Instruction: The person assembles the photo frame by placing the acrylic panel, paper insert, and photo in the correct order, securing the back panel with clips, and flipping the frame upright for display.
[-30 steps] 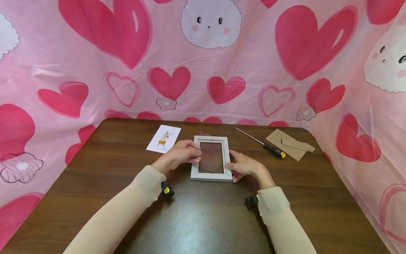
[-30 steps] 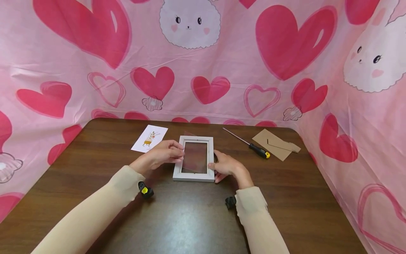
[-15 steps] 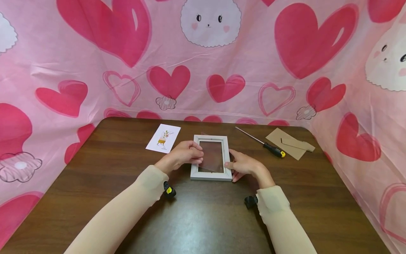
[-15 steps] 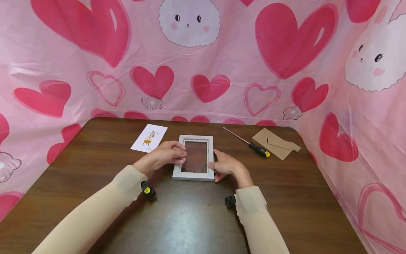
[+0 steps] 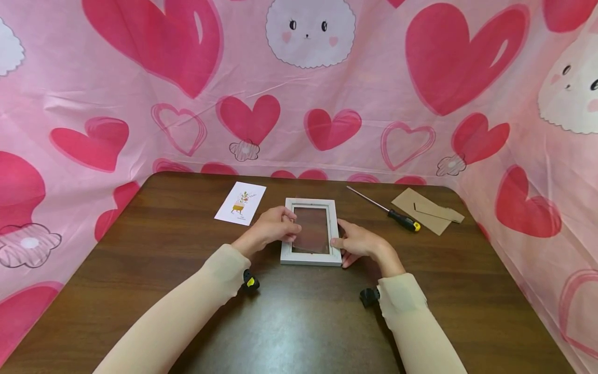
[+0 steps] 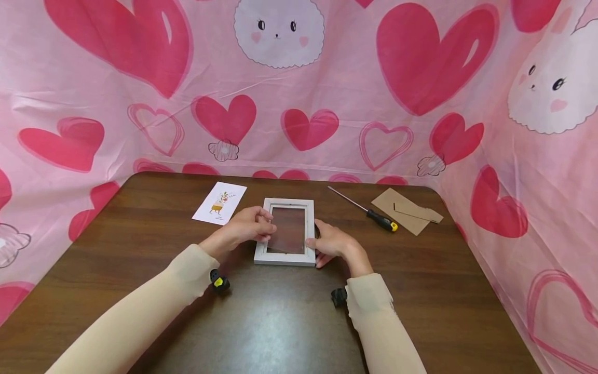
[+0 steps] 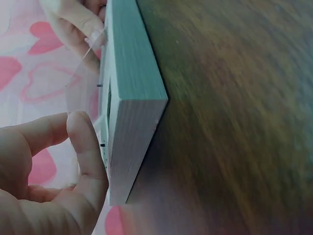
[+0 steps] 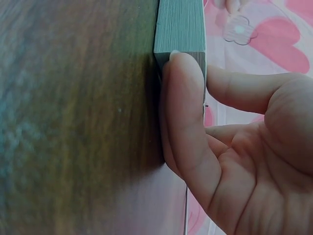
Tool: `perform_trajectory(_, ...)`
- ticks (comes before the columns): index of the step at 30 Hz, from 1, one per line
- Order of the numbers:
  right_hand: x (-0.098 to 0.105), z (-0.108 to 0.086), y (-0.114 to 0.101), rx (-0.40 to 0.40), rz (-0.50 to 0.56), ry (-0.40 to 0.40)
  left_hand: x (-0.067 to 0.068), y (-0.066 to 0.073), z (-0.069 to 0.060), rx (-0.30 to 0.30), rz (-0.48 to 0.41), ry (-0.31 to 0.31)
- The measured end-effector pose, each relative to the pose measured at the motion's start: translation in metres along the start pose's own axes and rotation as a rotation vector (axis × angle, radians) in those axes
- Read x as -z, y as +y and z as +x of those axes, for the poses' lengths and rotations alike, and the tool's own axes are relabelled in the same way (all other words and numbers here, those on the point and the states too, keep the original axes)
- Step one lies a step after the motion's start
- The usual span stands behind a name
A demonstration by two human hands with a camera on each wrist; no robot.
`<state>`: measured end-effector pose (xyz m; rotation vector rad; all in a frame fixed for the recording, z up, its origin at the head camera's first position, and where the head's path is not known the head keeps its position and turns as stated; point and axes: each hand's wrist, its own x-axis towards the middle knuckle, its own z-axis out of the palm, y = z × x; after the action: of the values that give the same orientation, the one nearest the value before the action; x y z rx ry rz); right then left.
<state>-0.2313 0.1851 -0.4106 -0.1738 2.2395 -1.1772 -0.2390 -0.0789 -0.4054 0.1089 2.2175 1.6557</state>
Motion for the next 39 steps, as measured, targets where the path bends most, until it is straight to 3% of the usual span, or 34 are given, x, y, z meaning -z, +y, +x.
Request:
perform_trajectory(6, 0.000, -0.001, 0.000, 0.003, -0.001, -0.001, -0.003, 0.000, 0.000, -0.126, 0.391, 0.109)
perform_trajectory(11, 0.000, -0.001, 0.000, -0.001, -0.006, 0.000, -0.007, 0.004, 0.000, -0.203, 0.635, 0.128)
perform_trajectory(15, 0.000, 0.000, 0.000, -0.003, -0.008, 0.000, -0.009, 0.006, -0.002, -0.228, 0.691, 0.116)
perform_trajectory(23, 0.000, 0.000, 0.000, 0.002, -0.012, 0.000, -0.008, 0.006, -0.003, -0.233, 0.719, 0.053)
perform_trajectory(29, 0.000, 0.000, 0.000, 0.012, -0.016, 0.000, -0.008, 0.006, -0.002, -0.218, 0.769, 0.019)
perform_trajectory(32, 0.000, 0.000, 0.000, 0.015, -0.017, 0.001, -0.010, 0.007, 0.000, -0.221, 0.839, 0.008)
perform_trajectory(39, 0.000, -0.001, -0.001, 0.008, -0.025, 0.002, -0.016, 0.012, -0.003, -0.177, 0.931, -0.041)
